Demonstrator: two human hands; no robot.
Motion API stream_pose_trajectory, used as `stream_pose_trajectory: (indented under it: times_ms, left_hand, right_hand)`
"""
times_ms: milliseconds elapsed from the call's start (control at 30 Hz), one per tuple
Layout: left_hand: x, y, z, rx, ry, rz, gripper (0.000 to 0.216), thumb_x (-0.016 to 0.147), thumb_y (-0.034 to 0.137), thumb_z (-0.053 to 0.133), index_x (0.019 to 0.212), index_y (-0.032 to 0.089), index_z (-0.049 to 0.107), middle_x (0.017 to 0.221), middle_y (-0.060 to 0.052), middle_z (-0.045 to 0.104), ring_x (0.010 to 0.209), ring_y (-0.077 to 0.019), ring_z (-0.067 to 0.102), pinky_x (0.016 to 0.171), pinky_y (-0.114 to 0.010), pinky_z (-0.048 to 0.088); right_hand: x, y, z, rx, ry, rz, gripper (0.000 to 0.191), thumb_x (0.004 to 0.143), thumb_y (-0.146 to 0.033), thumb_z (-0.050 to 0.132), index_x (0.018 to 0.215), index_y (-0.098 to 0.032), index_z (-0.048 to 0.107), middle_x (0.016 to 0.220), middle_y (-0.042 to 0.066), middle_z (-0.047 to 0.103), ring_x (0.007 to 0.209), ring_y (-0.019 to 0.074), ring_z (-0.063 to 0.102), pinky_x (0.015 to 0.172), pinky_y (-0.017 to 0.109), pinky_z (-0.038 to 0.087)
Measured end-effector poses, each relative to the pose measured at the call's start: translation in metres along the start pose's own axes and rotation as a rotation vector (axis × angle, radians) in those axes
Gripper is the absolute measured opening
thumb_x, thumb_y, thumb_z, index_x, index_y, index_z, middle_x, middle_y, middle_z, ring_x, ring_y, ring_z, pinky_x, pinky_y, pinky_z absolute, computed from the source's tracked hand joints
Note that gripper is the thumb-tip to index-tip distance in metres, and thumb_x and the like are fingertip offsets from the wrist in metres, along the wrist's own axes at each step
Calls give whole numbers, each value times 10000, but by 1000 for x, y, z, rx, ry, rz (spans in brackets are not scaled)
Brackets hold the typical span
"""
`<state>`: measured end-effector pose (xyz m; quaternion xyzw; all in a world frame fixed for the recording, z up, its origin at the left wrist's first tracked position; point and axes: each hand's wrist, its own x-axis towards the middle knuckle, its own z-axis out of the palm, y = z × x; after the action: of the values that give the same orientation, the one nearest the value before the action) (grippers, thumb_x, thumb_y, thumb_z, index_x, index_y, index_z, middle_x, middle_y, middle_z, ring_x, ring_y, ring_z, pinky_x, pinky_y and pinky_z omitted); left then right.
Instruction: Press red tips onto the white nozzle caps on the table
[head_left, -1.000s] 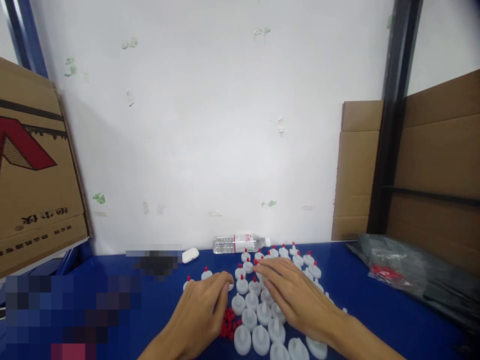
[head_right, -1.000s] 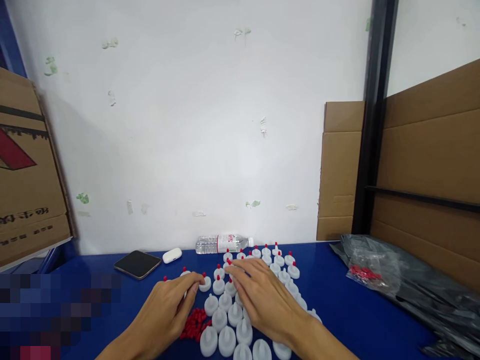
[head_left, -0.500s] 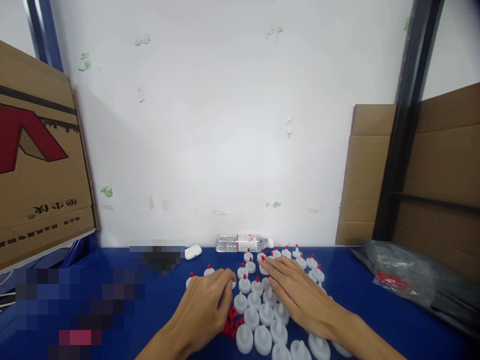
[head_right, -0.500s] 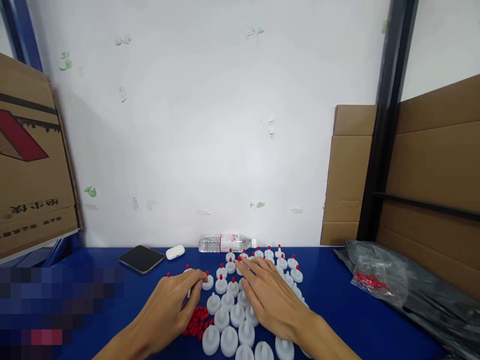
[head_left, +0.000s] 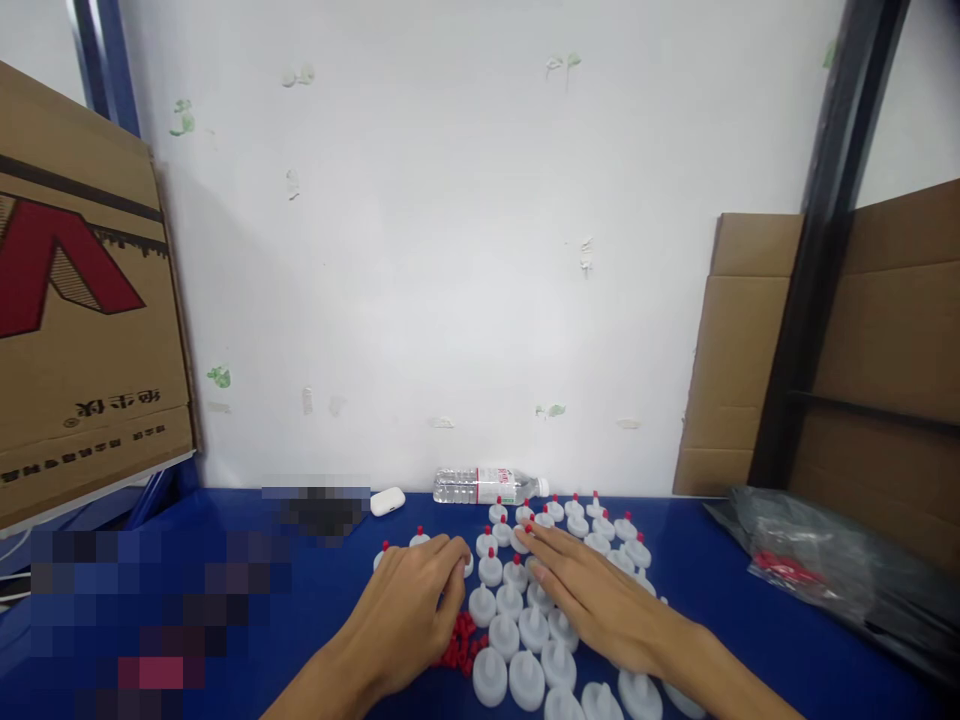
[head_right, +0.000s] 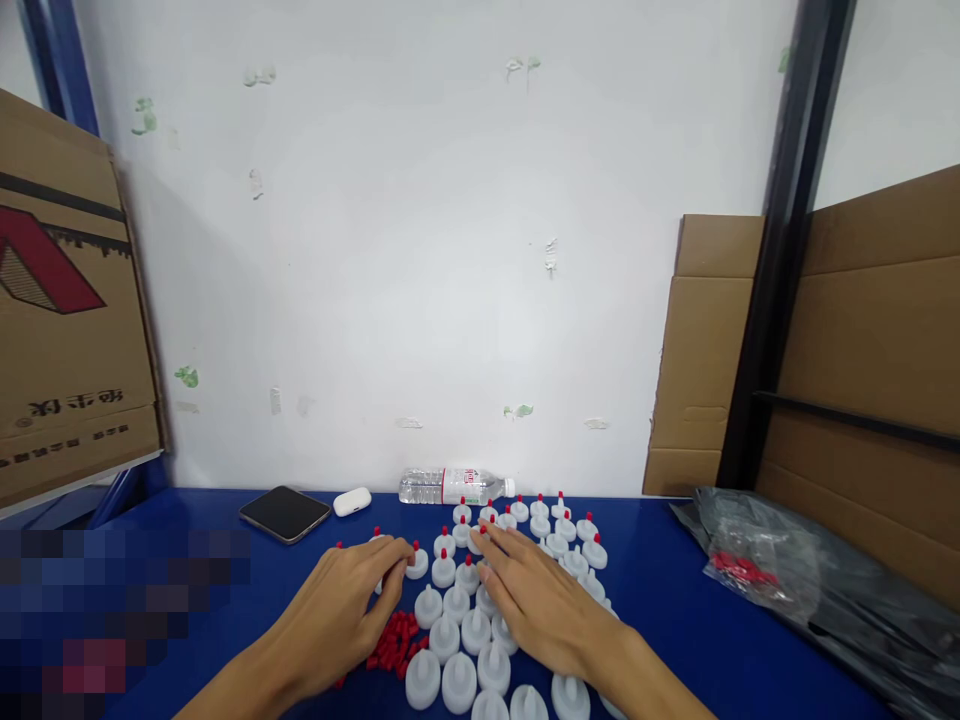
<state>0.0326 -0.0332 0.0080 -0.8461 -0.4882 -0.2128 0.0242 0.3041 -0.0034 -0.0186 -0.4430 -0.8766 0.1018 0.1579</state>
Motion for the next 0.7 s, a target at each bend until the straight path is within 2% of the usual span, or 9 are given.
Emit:
stream_pose_trajectory:
  times_ms: [200,300,400,467,567,633,700]
  left_hand:
    - [1,2,-1,5,-17,-19,286,1060,192,363,1005,242,639,934,-27,745,882,-254,731,695,-331,398]
    - [1,3,-1,12,-26,-21,282,1059,193,366,1013,248,639,940,-22,744,879,-251,730,693,-327,397]
    - [1,3,-1,25,-36,-23,283,1058,192,365,1010,247,639,933,-26,744,868,-249,728,684,-323,388]
    - [2,2,-2,26,-37,-22,287,1060,192,362,1003,242,640,930,-30,742,874,-249,726,684,-323,384]
    - [2,-3,-4,10,-31,-10,289,1054,183,372,1010,238,653,947,-33,738,879,-242,716,709,-325,390]
    - [2,-7,-6,-2,-51,12,286,1042,171,396,1033,237,674,978,-36,734,894,-240,706,742,-326,401]
    - [2,-12,-8,-9,-103,31,287,1035,169,421,1050,237,699,998,-40,732,915,-242,700,769,-327,409]
  right_hand:
    - [1,0,-4,33,-66,21,635,1098,-601,254,1621,-253,349,1686,67,304,1552,293,283,1274,511,238]
    - [2,-1,-4,24,-87,-7,632,1100,-595,248,1621,-252,352,1695,58,274,1563,278,250,1290,496,183]
    - [2,-2,-6,9,-82,-46,592,1109,-571,243,1606,-283,385,1687,45,305,1568,256,240,1294,504,157]
    - [3,0,-8,-29,-23,-57,561,1114,-549,248,1595,-305,404,1664,37,366,1554,251,284,1287,521,183]
    - [5,10,-15,-134,171,-30,512,1116,-509,285,1531,-295,493,1580,55,507,1485,268,421,1253,557,250]
    - [6,21,-22,-184,263,4,481,1115,-472,293,1420,-258,597,1483,93,603,1397,292,521,1220,588,275]
    - [6,32,-28,-202,283,38,479,1112,-443,283,1256,-229,686,1329,122,696,1267,314,610,1169,615,312]
